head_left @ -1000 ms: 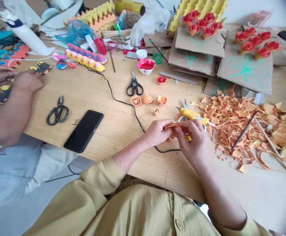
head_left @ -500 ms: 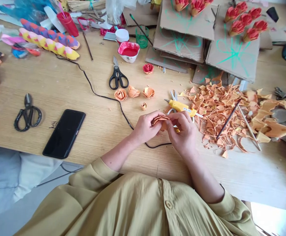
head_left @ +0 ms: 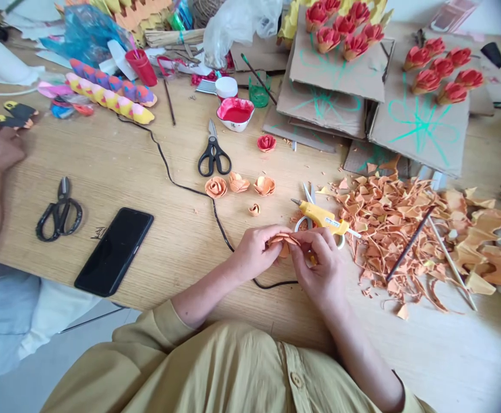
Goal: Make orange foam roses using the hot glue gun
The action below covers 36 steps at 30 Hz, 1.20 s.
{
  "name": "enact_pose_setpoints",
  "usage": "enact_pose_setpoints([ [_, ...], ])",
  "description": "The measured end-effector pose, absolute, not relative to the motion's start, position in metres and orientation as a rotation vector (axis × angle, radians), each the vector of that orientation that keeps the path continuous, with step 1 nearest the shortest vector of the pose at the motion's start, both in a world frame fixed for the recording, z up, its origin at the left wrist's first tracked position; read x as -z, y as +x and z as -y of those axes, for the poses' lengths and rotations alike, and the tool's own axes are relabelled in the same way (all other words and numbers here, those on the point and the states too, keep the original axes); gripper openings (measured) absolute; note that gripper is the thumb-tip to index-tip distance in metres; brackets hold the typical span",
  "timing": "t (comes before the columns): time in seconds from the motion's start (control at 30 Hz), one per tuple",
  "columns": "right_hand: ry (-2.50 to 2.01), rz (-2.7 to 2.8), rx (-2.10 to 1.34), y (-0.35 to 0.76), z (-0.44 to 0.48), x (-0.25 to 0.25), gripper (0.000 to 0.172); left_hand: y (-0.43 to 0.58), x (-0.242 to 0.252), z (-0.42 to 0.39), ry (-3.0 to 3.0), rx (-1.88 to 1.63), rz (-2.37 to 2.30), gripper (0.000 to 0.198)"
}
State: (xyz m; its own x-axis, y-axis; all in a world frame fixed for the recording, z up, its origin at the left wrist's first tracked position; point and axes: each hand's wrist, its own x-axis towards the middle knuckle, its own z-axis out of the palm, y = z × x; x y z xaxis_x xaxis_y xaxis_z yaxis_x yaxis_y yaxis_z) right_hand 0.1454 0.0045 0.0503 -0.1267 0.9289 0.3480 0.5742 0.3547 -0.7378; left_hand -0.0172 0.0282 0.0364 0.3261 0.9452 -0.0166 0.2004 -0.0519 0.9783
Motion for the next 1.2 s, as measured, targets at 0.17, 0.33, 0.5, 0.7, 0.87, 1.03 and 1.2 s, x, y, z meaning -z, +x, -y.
enact_pose_setpoints([
  [0.17,-1.373,1.714,-0.667,0.144,-0.004,-0.049,0.013,-0.015,-0.038,-0.028,1.289,-0.785,-1.09,0.028],
  [0.33,-1.378,1.724,-0.646,0.145,-0.001,-0.052,0.014,-0.015,-0.039,-0.027,1.207,-0.747,-1.05,0.028],
  [0.5,-1.315,1.815,-0.581,0.144,0.0,-0.053,0.01,-0.016,-0.042,-0.023,1.471,-0.792,-1.107,0.03],
  [0.7,-1.279,1.86,-0.535,0.142,0.001,-0.048,0.012,-0.02,-0.043,-0.021,1.879,-0.81,-1.091,0.03],
  [0.87,-1.281,1.802,-0.569,0.139,0.004,-0.042,0.013,-0.021,-0.048,-0.02,1.782,-0.856,-1.164,0.025],
  [1.03,-1.284,1.788,-0.652,0.138,0.005,-0.042,0.008,-0.023,-0.053,-0.024,1.674,-0.775,-1.177,0.021],
  [1.2,-1.361,1.879,-0.467,0.153,0.001,-0.051,0.006,-0.034,-0.044,-0.03,1.832,-0.634,-1.33,0.021],
])
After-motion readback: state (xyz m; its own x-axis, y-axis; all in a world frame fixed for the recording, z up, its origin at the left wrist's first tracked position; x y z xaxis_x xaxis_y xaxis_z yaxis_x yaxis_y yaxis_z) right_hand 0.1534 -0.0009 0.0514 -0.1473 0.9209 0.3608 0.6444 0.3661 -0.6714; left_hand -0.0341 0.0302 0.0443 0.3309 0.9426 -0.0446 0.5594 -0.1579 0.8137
